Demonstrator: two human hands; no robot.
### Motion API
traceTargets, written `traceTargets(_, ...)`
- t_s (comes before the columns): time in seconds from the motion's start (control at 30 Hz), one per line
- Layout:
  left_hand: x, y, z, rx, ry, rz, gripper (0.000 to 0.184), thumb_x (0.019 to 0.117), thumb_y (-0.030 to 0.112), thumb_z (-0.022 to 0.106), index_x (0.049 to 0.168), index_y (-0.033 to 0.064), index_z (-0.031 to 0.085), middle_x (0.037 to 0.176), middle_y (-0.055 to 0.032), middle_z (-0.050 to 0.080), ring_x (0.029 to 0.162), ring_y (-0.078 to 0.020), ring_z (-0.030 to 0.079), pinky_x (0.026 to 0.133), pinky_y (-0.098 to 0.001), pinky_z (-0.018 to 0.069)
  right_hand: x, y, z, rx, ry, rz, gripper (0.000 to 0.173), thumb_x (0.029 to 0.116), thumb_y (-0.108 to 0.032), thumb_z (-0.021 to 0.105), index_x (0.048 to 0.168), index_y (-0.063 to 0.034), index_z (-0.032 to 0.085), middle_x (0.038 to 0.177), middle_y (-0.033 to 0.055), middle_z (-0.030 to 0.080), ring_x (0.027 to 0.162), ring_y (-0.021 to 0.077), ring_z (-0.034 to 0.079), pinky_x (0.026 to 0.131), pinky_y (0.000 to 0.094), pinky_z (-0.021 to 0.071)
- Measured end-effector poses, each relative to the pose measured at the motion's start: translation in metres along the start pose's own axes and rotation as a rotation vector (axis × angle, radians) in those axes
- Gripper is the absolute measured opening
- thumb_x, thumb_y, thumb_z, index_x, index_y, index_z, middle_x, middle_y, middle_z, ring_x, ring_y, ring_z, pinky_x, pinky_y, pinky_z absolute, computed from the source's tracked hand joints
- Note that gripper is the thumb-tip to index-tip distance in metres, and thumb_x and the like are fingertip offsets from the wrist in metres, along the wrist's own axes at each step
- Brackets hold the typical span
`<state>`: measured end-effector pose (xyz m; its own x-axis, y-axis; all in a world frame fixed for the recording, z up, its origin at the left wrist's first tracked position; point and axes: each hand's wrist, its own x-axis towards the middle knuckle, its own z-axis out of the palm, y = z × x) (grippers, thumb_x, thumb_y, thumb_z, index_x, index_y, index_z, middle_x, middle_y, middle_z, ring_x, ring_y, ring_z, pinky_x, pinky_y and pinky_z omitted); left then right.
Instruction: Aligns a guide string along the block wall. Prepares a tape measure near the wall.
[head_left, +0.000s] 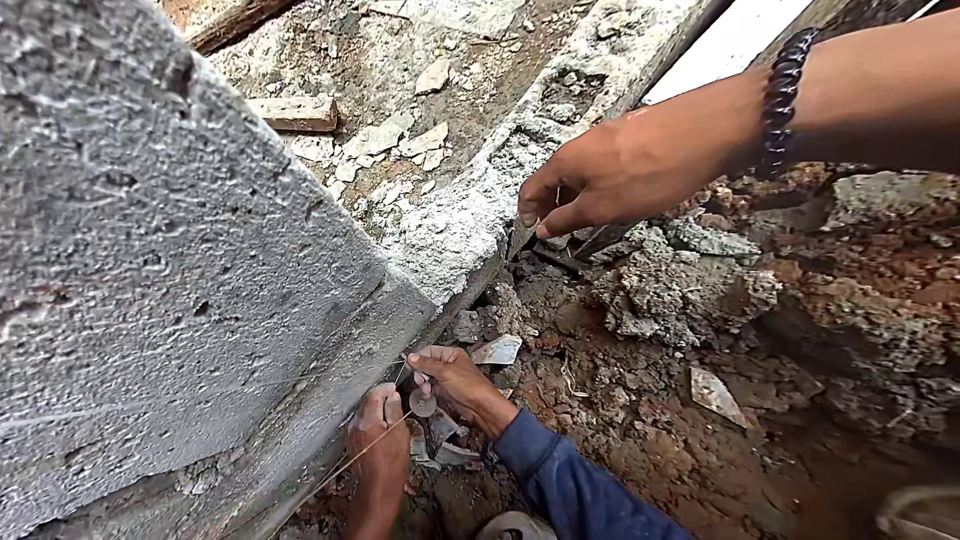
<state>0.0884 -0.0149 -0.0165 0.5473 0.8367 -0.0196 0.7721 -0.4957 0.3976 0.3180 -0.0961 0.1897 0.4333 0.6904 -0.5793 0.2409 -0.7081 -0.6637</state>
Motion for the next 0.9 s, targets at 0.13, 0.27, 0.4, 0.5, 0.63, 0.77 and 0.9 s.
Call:
traceTargets(0.13,-0.004,-0.010,-0.042,0.215,-0.295,-0.070,0.033,0.1051,0.027,0.054,0.124,0.0073,0.072,0.116,-0.0153,0.074,0.105,-0.0341,0.072,0.093,-0.0588,0.0550,-0.004,0.006,-0.004,-0.092,0.075,-0.043,0.025,0.1106,-0.014,0.043,0.102,-0.0011,0.062,0.078,0.0085,0.057,0.060,0.0140,0.056,0.048,0.0253,0.0444)
traceTargets(0.27,-0.002,-0.007,-0.046,0.025,-0.295,-0.148,0.042,0.1080,0.037,0.047,0.129,0.0093,0.070,0.121,-0.0119,0.073,0.113,-0.0275,0.069,0.100,-0.0545,0.0522,-0.007,0.012,-0.005,-0.065,0.099,-0.092,0.022,0.1099,-0.014,0.045,0.099,-0.0021,0.060,0.073,0.0074,0.056,0.057,0.0134,0.059,0.046,0.0266,0.0473)
traceTargets(0.4,0.015,0.021,-0.040,-0.161,-0.360,-0.182,0.043,0.1077,0.036,0.050,0.141,0.0107,0.060,0.126,-0.0101,0.070,0.115,-0.0244,0.067,0.101,-0.0528,0.0509,-0.006,0.020,-0.003,-0.048,0.000,-0.073,0.019,0.1094,-0.014,0.046,0.102,-0.0037,0.060,0.074,0.0065,0.058,0.059,0.0132,0.062,0.046,0.0271,0.0511)
traceTargets(0.5,0.004,0.019,-0.036,-0.051,-0.344,-0.106,0.039,0.1028,0.026,0.061,0.139,0.0105,0.059,0.127,-0.0108,0.068,0.113,-0.0247,0.068,0.098,-0.0499,0.0549,0.016,0.040,0.036,0.204,-0.135,-0.046,0.023,0.1098,-0.021,0.048,0.108,-0.0034,0.062,0.075,0.0048,0.057,0.056,0.0099,0.057,0.048,0.0229,0.0486)
traceTargets(0.63,-0.009,-0.005,-0.034,0.052,-0.207,0.170,0.045,0.1008,0.024,0.059,0.141,0.0055,0.056,0.125,-0.0152,0.069,0.109,-0.0297,0.071,0.092,-0.0521,0.0581,0.037,0.029,0.089,0.618,-0.278,0.141,0.023,0.1095,-0.016,0.049,0.107,0.0032,0.062,0.078,0.0040,0.051,0.061,0.0055,0.045,0.064,0.0187,0.0426)
traceTargets(0.77,-0.002,-0.006,-0.034,0.268,-0.202,0.325,0.052,0.1047,0.024,0.050,0.155,0.0137,0.046,0.118,-0.0178,0.069,0.089,-0.0332,0.072,0.073,-0.0514,0.0606,0.015,-0.007,0.050,0.437,-0.262,0.160,0.021,0.1083,-0.006,0.048,0.115,0.0069,0.063,0.093,0.0120,0.061,0.075,0.0119,0.055,0.077,0.0230,0.0462)
traceTargets(0.9,-0.003,0.009,-0.027,0.514,-0.308,0.165,0.055,0.1075,0.024,0.049,0.161,0.0217,0.037,0.118,-0.0219,0.067,0.080,-0.0378,0.072,0.069,-0.0537,0.0591,0.014,-0.003,0.061,0.446,-0.182,0.145,0.019,0.1067,-0.006,0.052,0.113,0.0081,0.064,0.097,0.0167,0.063,0.077,0.0154,0.057,0.077,0.0263,0.0479)
